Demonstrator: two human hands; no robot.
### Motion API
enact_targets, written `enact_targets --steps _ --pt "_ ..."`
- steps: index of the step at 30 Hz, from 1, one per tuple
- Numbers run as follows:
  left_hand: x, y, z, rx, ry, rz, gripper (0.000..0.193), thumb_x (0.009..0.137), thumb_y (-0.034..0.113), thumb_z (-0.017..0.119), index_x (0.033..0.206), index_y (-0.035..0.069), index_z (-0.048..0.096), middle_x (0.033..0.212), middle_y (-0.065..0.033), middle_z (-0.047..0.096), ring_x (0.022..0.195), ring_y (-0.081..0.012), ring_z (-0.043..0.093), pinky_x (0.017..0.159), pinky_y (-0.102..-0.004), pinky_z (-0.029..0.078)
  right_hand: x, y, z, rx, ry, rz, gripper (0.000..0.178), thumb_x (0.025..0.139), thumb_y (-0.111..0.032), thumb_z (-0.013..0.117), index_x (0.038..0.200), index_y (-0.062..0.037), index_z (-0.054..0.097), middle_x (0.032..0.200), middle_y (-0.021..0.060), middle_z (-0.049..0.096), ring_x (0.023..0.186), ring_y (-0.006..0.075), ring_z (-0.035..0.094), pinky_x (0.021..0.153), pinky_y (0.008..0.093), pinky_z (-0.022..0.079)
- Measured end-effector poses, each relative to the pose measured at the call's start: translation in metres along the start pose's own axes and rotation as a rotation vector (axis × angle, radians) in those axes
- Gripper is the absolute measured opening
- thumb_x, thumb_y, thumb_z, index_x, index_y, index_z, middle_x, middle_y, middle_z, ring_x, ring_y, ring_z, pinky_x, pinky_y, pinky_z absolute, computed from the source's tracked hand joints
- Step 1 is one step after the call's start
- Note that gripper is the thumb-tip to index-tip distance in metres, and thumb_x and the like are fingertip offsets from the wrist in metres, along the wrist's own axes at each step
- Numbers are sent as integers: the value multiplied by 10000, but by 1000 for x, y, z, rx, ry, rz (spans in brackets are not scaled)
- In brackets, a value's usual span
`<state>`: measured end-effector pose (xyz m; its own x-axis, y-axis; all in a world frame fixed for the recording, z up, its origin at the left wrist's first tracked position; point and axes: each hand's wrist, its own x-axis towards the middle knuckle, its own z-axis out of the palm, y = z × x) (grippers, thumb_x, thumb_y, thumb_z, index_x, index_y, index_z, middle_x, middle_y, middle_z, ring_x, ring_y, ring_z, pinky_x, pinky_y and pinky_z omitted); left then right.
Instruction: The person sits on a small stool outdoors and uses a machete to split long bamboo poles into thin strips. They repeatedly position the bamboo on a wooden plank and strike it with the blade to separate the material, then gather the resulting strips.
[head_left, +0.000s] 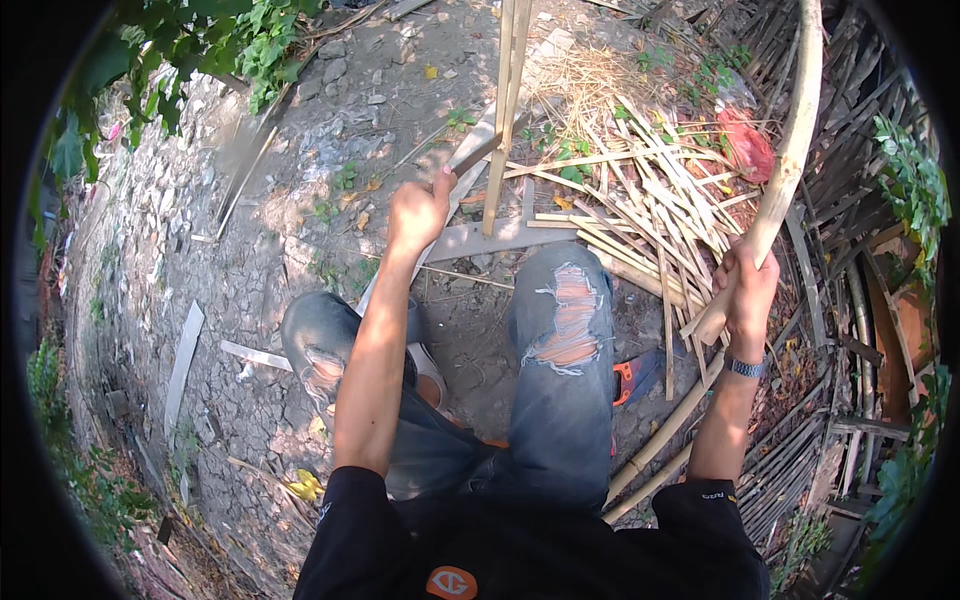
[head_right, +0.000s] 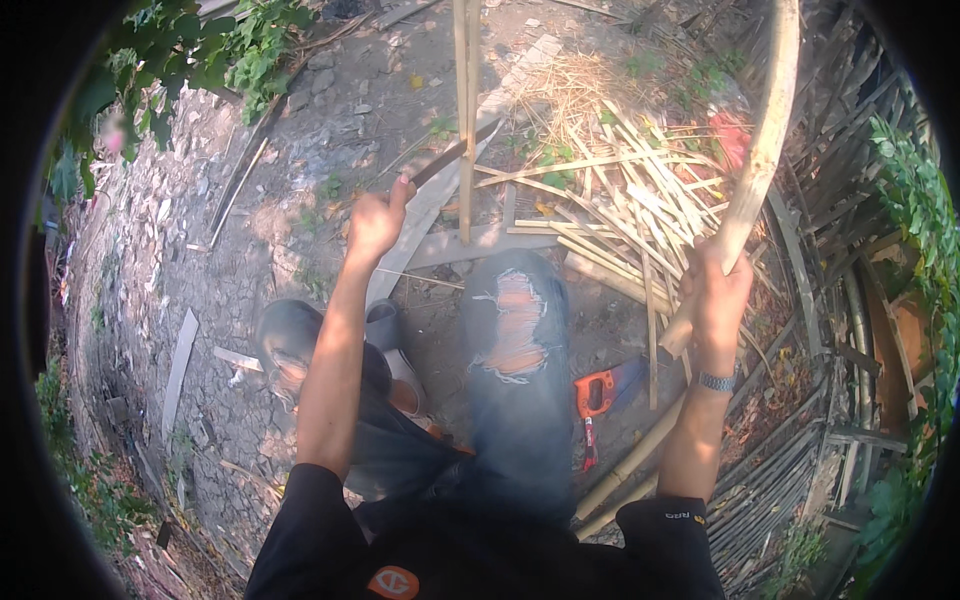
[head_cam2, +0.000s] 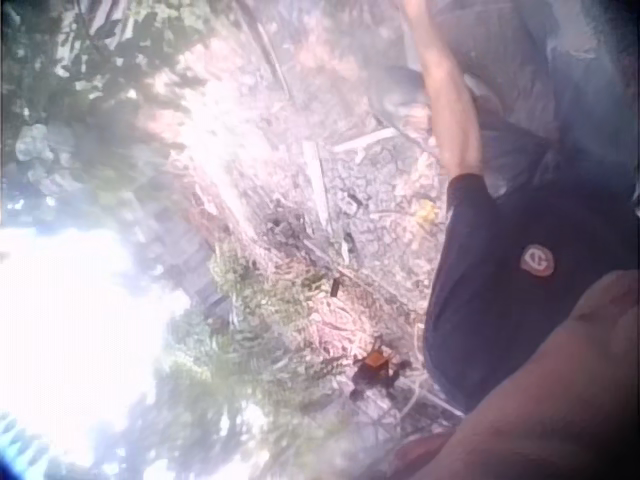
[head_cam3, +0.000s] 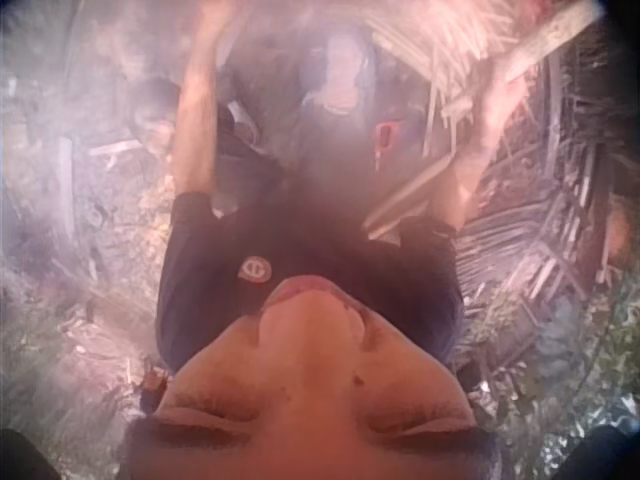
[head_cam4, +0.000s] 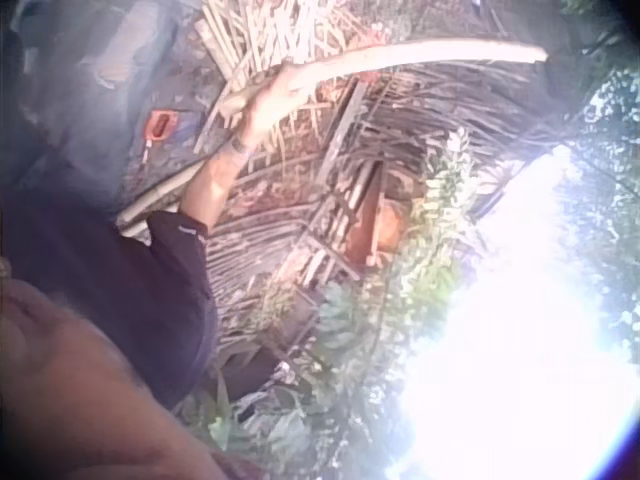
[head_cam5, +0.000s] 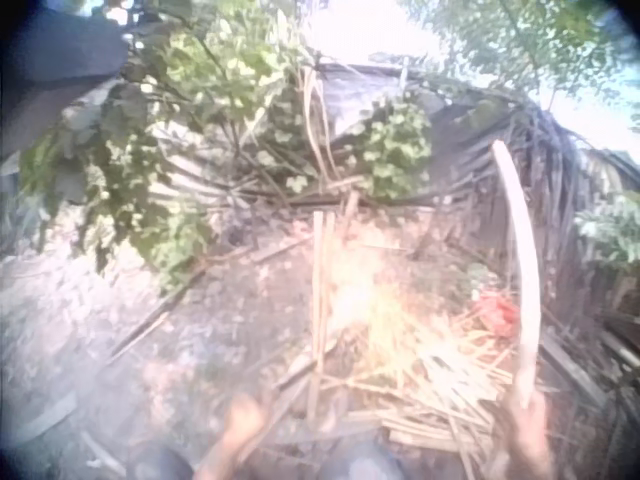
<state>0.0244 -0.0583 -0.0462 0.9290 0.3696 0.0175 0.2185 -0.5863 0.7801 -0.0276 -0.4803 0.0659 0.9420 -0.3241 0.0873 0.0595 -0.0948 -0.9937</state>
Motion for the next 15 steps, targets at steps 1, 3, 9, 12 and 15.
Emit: enact_targets --steps 1,3,9,12,15 --pt "3 -10 -2 42 -7 -19 619 969 590 500 953 32 766 735 -276 675 815 -418 712 778 -448 531 5 -24 5 75 -4 -71 167 961 -159 641 908 -46 530 676 9 492 484 103 455 428 266 381" --pt "5 -36 4 106 -8 -20 598 972 591 491 1025 72 783 737 -261 686 822 -397 718 800 -438 526 12 -70 9 255 -14 -246 171 969 -159 634 976 -27 524 730 30 470 557 118 472 486 284 407" --pt "-7 -15 28 36 -42 -67 696 947 574 533 727 -61 716 704 -315 653 791 -467 697 762 -491 532 16 -144 4 600 61 -600 223 994 -199 582 930 -42 436 775 52 457 651 157 478 620 351 433" --pt "-10 -29 27 41 -48 -105 690 940 577 546 753 -65 720 750 -314 671 821 -466 702 777 -494 536 -4 -57 88 470 167 -502 210 984 -170 571 871 -17 480 731 74 505 580 163 497 556 348 446" --pt "-1 -10 38 121 -139 -102 672 937 571 560 810 -67 728 834 -316 691 875 -468 701 803 -499 543 -42 134 43 -655 -349 -455 146 957 -153 623 965 -8 606 680 65 611 537 175 596 510 351 491"
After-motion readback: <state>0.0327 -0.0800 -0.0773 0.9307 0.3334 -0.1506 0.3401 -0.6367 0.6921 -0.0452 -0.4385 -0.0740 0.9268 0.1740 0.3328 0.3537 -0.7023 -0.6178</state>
